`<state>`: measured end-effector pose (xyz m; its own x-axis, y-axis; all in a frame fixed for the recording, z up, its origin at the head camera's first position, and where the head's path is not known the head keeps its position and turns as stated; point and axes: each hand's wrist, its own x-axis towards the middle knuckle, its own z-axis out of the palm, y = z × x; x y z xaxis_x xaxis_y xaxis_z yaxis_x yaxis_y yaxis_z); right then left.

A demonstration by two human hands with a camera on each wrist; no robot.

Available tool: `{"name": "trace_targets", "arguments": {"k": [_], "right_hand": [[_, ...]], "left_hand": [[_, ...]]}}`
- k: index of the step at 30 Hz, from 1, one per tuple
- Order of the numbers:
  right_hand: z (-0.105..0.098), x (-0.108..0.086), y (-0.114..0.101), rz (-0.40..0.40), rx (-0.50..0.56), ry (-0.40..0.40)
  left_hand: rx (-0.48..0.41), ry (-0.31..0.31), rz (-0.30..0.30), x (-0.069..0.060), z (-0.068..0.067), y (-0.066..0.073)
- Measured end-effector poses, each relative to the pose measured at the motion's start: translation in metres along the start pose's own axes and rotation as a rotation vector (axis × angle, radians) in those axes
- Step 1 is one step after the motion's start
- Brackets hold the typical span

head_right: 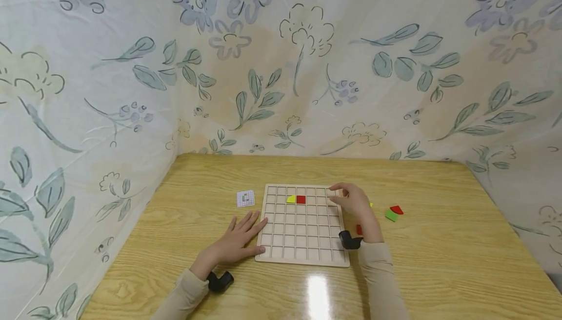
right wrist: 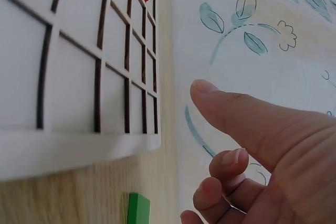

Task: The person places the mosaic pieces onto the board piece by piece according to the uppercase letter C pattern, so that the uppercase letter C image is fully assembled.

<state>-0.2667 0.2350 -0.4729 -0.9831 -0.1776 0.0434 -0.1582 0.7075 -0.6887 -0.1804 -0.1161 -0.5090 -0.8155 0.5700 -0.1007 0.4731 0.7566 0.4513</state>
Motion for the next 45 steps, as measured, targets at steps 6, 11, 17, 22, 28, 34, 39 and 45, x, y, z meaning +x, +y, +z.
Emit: {"name": "trace_targets", "arguments": {"k": [6,11,17,22,28,34,39,45], "right_hand": [[-0.006,-0.005,0.006,0.012,0.006,0.003],[-0.013,-0.010,0.011,-0.017,0.004,0.010],[-0.021,-0.018,0.021,-0.023,-0.020,0.008],[-0.028,-0.024,0.028,0.001,-0.044,-0.015],[-0.032,-0.029,0.040,-0.003,-0.103,-0.006],[-0.036,-0.033,0.048,0.024,-0.104,-0.008],[-0.038,-0.034,0.053,0.035,-0.108,-0.011],[-0.042,-0.035,0.058,0.040,-0.120,-0.022]], "left_hand": [[-0.002,0.000,-0.003,0.000,0.000,0.001],[0.001,0.000,-0.003,0.000,0.000,0.000],[0.002,-0.005,-0.006,0.000,0.002,-0.001],[0.000,-0.010,-0.005,-0.001,0.002,-0.002],[-0.003,-0.003,0.004,-0.002,0.002,-0.003],[-0.004,-0.010,0.007,-0.003,0.000,-0.003],[-0.003,-0.010,0.003,-0.003,0.001,-0.003],[0.004,-0.013,-0.005,-0.003,0.001,-0.003]]}}
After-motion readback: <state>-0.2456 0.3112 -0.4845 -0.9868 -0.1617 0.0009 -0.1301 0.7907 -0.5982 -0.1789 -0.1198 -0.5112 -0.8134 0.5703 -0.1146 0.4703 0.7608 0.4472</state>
